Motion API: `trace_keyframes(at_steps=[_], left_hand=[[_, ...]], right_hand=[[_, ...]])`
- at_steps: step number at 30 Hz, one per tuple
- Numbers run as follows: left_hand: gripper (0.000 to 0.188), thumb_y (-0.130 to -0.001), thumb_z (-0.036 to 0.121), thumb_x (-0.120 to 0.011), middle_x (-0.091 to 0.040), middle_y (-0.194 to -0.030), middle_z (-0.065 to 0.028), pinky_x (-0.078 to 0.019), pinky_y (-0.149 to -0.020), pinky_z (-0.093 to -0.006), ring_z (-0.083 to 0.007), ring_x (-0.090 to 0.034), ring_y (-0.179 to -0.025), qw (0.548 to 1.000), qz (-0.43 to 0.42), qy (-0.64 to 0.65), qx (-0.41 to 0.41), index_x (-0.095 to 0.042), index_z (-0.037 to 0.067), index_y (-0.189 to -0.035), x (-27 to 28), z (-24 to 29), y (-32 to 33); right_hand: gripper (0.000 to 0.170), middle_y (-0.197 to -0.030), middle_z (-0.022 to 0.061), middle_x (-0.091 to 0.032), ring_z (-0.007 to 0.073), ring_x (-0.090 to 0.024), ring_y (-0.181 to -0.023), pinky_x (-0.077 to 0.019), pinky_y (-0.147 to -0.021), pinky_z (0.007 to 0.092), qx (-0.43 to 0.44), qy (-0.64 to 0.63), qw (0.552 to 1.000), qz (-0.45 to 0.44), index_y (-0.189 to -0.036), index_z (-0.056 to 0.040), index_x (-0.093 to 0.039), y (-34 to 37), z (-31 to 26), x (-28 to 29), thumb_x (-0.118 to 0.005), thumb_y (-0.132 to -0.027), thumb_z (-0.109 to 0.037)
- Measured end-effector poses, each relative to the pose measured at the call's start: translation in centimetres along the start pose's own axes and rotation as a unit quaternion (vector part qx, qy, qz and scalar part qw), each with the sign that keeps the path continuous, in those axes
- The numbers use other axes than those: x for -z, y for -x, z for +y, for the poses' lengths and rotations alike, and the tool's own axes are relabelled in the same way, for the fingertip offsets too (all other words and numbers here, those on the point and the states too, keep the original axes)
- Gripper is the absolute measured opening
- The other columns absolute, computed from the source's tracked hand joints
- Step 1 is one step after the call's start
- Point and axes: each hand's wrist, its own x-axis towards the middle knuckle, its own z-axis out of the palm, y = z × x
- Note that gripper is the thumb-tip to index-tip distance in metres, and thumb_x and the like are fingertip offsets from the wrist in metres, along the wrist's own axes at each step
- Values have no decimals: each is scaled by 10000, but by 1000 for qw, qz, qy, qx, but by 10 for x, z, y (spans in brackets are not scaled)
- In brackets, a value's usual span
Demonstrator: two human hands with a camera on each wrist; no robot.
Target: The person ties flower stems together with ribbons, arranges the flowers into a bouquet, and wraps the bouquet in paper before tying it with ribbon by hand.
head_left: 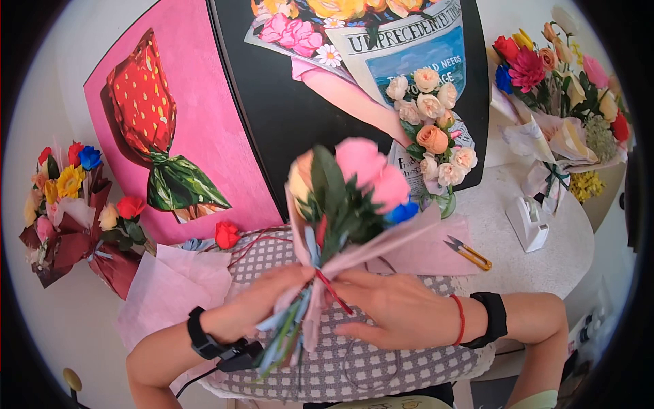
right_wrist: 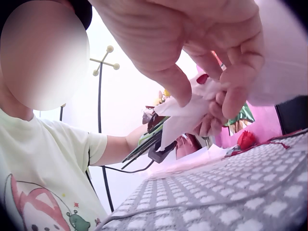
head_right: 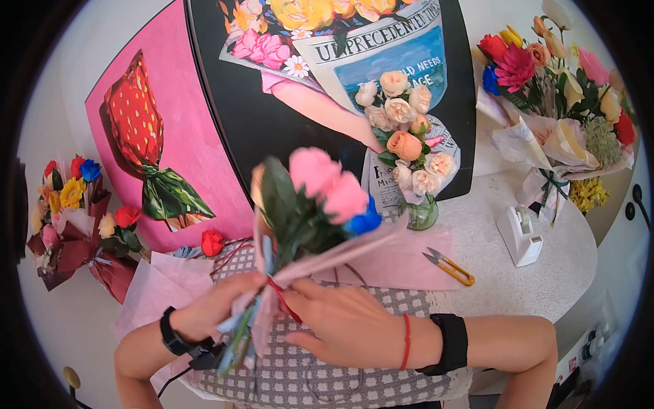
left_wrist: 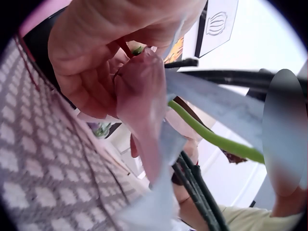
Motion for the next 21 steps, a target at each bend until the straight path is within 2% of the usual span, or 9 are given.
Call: trace_keyframes(at_steps=[2,8,10,12,14,17,18,20,21], left_hand=[[303,-887,264,-468,-602,-899,-100,-475,-736,-273,-155,-590,-814,999,19,19,-37,-525,-17,-987,-4,23,4],[311,-854,165,-536,-580,-982,-68,-456,-796,-280,-133,-563,-896,943,40,-22,-331,-442,15,-1109,7,58,-17],[312,-847,140,-546,-573,-984,-47,-451,-774,-259,-112,-553,-881,910,63,-8,-409,-446,24,-1118,3,57,-34],[301,-847,108,-535,-565,-995,-34,-436,-780,-244,-97,-538,-892,902,66,-24,-427,-446,23,-1122,20,50,-57],[302,-843,63,-522,-551,-1040,-33,-416,-812,-233,-85,-513,-942,932,68,-49,-353,-439,20,-1130,32,44,-63],[314,-816,22,-538,-539,-1049,-30,-410,-817,-232,-91,-501,-962,944,62,-61,-319,-452,19,-1118,39,33,-72],[314,-816,22,-538,-539,-1049,-30,-410,-817,-232,-91,-501,-962,942,60,-62,-323,-452,19,-1118,36,30,-73],[314,-779,-4,-568,-537,-998,-16,-420,-784,-233,-97,-507,-911,910,53,-10,-411,-481,25,-1080,28,25,-75],[327,-741,-1,-600,-536,-985,-12,-424,-770,-238,-105,-512,-893,910,64,8,-409,-496,27,-1050,29,22,-78]], right_hand=[[405,-984,148,-513,342,-562,-801,-466,-659,407,51,25,989,133,-1021,26,-472,-9,-5,4,-608,-751,-243],[614,-1063,220,-506,348,-549,-907,-459,-739,392,31,-68,965,253,-1228,7,-337,-61,10,12,-590,-782,-332],[671,-1045,240,-519,345,-544,-932,-447,-755,397,84,-81,955,273,-1256,14,-298,-81,19,9,-589,-783,-363],[649,-982,220,-543,348,-542,-922,-442,-745,399,-48,-117,964,236,-1216,32,-315,-90,23,11,-589,-782,-364],[611,-952,215,-546,353,-547,-897,-442,-731,400,-1,-71,963,262,-1176,30,-338,-105,50,-1,-593,-780,-358],[537,-908,210,-546,363,-550,-850,-444,-710,401,35,-17,955,294,-1098,18,-376,-114,78,-13,-603,-773,-345],[501,-894,210,-543,368,-550,-829,-445,-703,402,34,-8,953,301,-1059,8,-390,-114,82,-17,-609,-769,-337],[463,-894,219,-541,373,-549,-804,-446,-684,412,71,10,943,326,-1026,8,-415,-112,83,-20,-616,-761,-314],[440,-885,220,-544,374,-550,-795,-447,-674,416,39,22,952,303,-1002,15,-435,-107,78,-19,-617,-759,-303]])
